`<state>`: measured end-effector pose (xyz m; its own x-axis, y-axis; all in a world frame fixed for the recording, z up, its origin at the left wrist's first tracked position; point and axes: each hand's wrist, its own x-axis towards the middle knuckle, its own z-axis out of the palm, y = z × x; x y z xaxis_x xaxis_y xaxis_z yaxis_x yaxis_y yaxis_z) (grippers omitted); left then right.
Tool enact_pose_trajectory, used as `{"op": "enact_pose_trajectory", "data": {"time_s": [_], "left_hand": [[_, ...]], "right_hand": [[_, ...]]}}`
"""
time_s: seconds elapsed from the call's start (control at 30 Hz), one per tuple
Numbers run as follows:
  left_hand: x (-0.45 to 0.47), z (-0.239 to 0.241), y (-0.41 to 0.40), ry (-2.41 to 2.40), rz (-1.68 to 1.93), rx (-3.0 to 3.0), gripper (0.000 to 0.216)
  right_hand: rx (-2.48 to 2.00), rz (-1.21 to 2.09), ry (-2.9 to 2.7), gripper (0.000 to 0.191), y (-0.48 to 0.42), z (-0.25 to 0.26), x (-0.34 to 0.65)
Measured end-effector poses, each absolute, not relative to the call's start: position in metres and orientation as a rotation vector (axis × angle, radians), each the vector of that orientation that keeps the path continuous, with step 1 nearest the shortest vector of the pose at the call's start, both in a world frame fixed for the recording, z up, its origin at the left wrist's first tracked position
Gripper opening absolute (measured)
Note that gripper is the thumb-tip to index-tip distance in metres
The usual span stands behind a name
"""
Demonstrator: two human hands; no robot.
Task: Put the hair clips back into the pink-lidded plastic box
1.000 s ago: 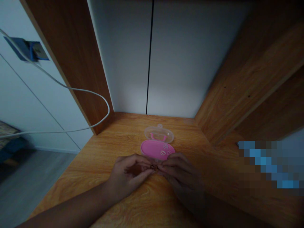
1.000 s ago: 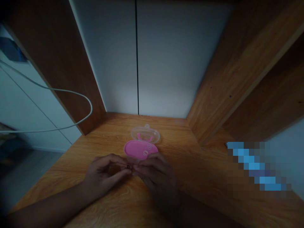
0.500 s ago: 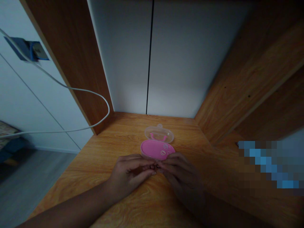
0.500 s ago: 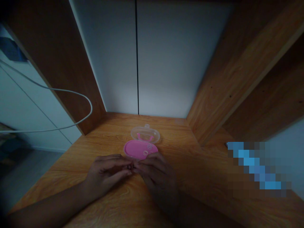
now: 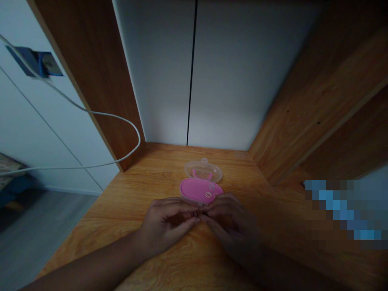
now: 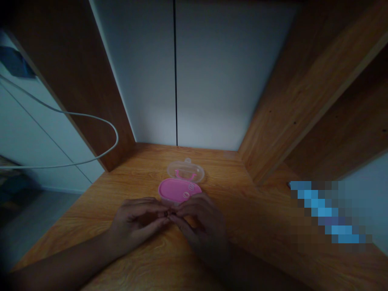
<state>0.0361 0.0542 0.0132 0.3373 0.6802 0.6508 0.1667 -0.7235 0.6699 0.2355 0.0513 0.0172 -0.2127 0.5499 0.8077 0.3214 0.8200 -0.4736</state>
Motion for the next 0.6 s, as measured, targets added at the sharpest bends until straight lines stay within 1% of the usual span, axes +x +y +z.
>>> {"op": "enact_pose_trajectory", "data": {"time_s": [0.2,0.4,0.6], "left_hand": [[0.0365,0.0127,0.0541,0.825,1.409,2.128,0.024],[0.0374,0.0089,0.055,0.838,1.439,2.089,0.032],[0.037,0.0049,0.0563,0.819,1.405,2.113,0.041]], "right_hand": [[-0.652,0.246,-1.823,0.017,0.0516,0.0168,0.2354],[-0.653,0.222,-1.891,0.027,0.0506,0.0165,0.2353],[-0.617,0.198,-1.928,0.026,0.0483,0.016,0.2349]]}}
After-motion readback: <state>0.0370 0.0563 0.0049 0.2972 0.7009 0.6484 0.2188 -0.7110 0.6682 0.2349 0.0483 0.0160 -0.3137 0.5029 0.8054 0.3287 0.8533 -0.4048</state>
